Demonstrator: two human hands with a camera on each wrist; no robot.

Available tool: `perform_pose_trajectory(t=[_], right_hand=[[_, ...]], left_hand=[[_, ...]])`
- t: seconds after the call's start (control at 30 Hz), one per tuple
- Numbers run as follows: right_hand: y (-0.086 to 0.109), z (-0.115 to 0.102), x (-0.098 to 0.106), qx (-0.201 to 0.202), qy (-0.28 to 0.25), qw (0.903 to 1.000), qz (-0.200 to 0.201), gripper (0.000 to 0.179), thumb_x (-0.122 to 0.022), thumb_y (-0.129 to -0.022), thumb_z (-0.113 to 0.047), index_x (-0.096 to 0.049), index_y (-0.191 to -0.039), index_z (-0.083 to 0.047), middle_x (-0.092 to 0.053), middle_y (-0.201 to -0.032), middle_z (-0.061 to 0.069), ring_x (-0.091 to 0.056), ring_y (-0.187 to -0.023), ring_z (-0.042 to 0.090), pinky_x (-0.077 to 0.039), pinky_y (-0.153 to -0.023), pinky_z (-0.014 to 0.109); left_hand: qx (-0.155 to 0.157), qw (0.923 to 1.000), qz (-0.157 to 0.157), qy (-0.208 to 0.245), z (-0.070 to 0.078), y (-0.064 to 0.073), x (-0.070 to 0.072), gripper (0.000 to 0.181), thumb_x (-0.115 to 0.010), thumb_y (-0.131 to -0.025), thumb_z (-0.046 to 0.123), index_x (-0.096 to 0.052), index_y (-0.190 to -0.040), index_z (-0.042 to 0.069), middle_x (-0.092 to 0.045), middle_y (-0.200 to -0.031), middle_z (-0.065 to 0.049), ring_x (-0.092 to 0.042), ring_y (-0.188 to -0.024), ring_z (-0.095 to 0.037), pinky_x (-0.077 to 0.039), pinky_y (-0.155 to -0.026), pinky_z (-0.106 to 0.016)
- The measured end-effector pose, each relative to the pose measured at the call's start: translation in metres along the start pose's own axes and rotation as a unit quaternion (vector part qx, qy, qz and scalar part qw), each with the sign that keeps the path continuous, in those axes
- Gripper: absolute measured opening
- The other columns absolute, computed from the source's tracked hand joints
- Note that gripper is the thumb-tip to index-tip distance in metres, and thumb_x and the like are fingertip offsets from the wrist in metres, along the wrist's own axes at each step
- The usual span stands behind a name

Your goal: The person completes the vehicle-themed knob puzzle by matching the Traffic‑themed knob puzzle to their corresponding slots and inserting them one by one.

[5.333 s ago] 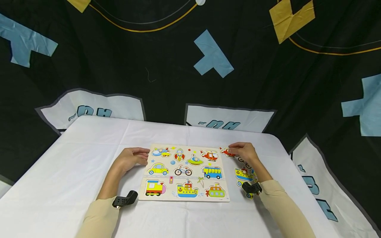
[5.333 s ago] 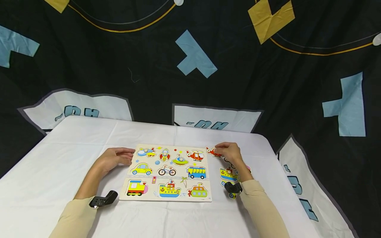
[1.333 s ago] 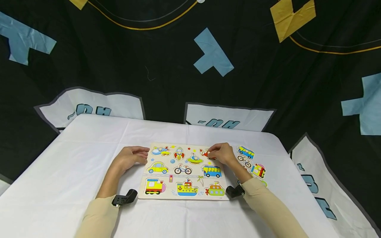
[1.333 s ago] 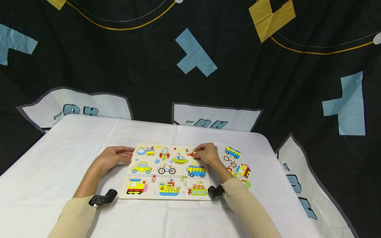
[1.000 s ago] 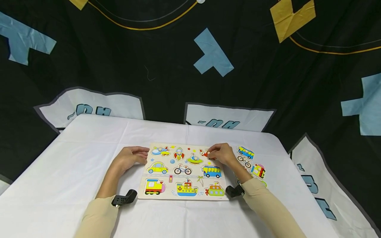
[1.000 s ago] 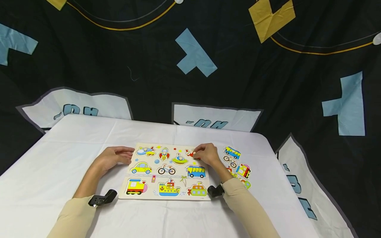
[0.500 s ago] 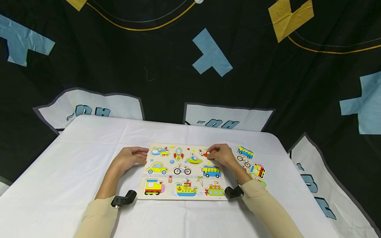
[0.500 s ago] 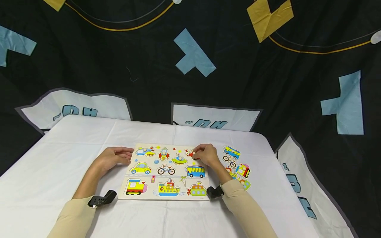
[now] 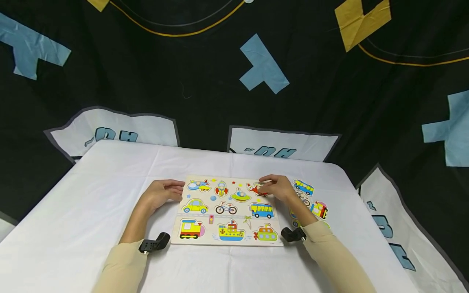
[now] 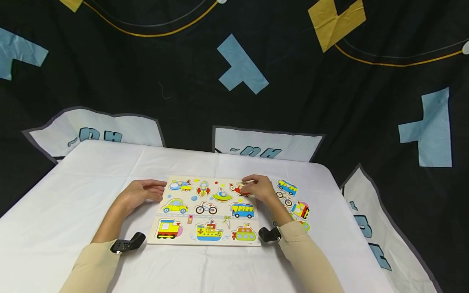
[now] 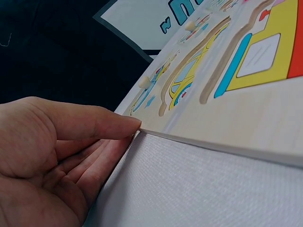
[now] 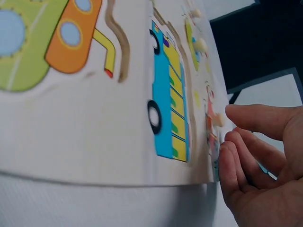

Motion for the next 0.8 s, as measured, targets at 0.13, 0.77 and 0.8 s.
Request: perform_pose_trajectory(t=[0.13,0.77,0.8], right_hand=[[0.004,0.0,0.012,0.016,-0.021,0.9996,-0.007,0.038,-0.079,-0.085,-0.015,-0.072,-0.122,-0.008,-0.076,-0.098,0.009,-0.068,-0.091,0.026,-0.05,-0.08,0.037],[0.037,0.02,0.072,0.003,0.059,0.9982,0.012,0.036,-0.078,-0.088,-0.028,-0.072,-0.117,-0.008,-0.074,-0.095,0.006,-0.063,-0.091,0.026,-0.049,-0.078,0.036],[0.039,0.022,0.074,0.0,0.06,0.9982,0.009,0.037,-0.078,-0.088,-0.029,-0.072,-0.117,-0.008,-0.075,-0.095,0.007,-0.064,-0.09,0.027,-0.049,-0.079,0.037]], left_hand=[[0.001,1.0,-0.002,-0.003,0.0,-0.001,-0.001,0.055,-0.077,-0.08,0.005,-0.064,-0.133,0.001,-0.075,-0.115,-0.014,-0.07,-0.096,-0.012,-0.048,-0.084,-0.021],[0.001,1.0,-0.001,0.007,0.0,0.0,-0.001,0.055,-0.076,-0.08,0.003,-0.063,-0.134,0.0,-0.074,-0.117,-0.016,-0.071,-0.096,-0.012,-0.049,-0.081,-0.019],[0.0,1.0,-0.001,0.007,0.0,0.0,-0.001,0.055,-0.076,-0.08,0.003,-0.063,-0.134,0.0,-0.074,-0.117,-0.016,-0.071,-0.096,-0.012,-0.049,-0.081,-0.019]])
Point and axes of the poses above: each hand's wrist, its own y-axis away from the middle knuckle, its own x-axis out of the back of the hand, z = x × y, the point moved 4 cm from there along -y, towards the middle knuckle
